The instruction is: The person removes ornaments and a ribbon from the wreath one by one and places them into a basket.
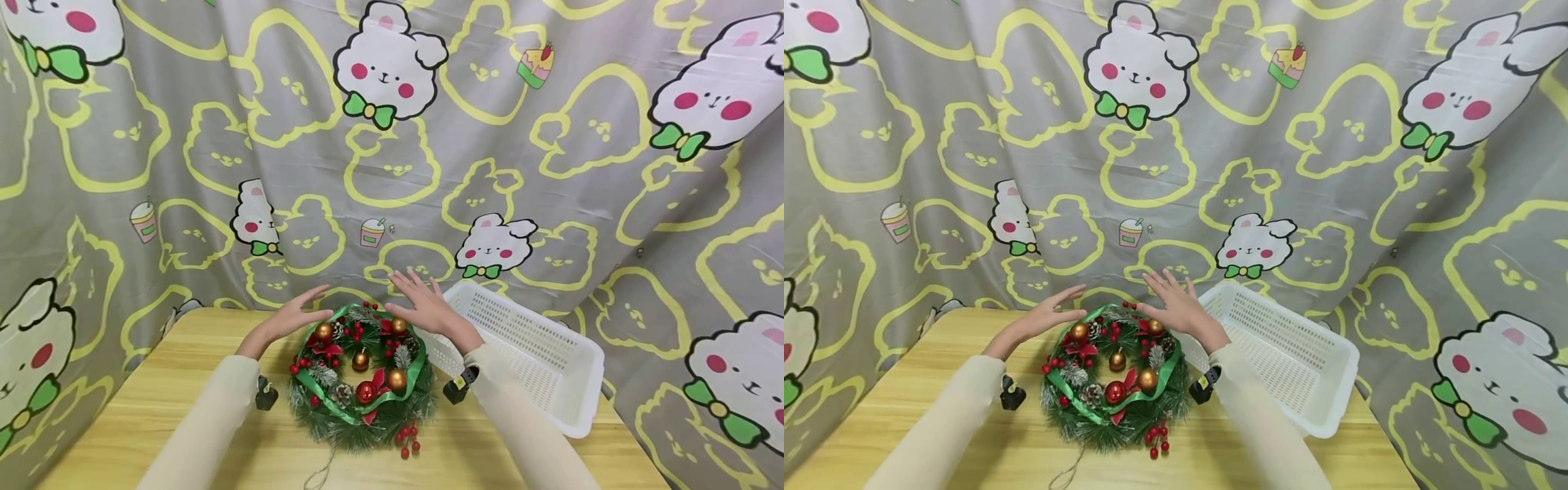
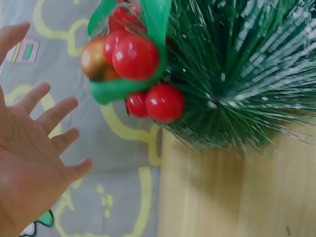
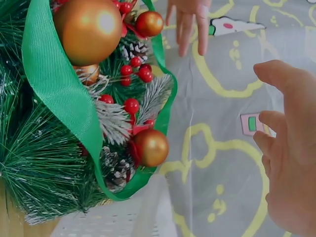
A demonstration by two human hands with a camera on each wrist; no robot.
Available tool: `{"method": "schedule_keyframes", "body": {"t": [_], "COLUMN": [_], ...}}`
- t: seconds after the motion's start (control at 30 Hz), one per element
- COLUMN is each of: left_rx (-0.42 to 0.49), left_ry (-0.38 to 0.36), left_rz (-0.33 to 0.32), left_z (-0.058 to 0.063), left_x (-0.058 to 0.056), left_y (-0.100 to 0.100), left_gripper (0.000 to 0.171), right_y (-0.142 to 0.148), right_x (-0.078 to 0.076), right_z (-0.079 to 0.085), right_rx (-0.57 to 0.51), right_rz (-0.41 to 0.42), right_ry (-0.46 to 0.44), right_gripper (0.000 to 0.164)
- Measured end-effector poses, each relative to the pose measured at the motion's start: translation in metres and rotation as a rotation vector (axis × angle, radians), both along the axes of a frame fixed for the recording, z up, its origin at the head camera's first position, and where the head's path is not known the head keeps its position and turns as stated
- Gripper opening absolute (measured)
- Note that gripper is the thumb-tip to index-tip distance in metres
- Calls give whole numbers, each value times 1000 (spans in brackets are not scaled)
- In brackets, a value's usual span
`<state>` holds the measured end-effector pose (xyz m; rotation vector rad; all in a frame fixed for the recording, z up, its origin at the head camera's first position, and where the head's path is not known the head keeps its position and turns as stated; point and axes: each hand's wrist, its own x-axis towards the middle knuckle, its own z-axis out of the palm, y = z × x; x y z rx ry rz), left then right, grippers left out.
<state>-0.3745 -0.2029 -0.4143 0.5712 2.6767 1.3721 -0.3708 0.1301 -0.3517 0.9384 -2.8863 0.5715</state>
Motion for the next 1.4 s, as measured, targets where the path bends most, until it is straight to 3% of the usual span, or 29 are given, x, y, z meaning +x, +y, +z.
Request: {"method": "schedule_keyframes", "body": {"t": [0.2,0.4,0.7,0.93,1.1,1.4], "left_rx": [86,85,-13,-21,-88,-166], "left_ry": [-55,-83,12,120,216,257], "left_rz": [-76,-86,-63,-55,-67,-65], "left_z": [-14,-28,-41,-37,-33,-38], "left_x": [4,10,20,26,37,47], "left_y": [-17,-26,-28,-25,-20,-16], "left_gripper": [77,79,86,85,90,106], "right_y": [-1,-3,-5,-8,-13,-20], "right_x": [8,19,37,47,53,62], "right_z": [4,6,2,-5,-10,-20], "right_rx": [-43,-73,-1,36,99,176], "right_rz": [60,127,194,234,267,379], "right_ry": [-34,-39,-30,-23,6,45], "right_gripper": [72,70,70,71,71,68]}}
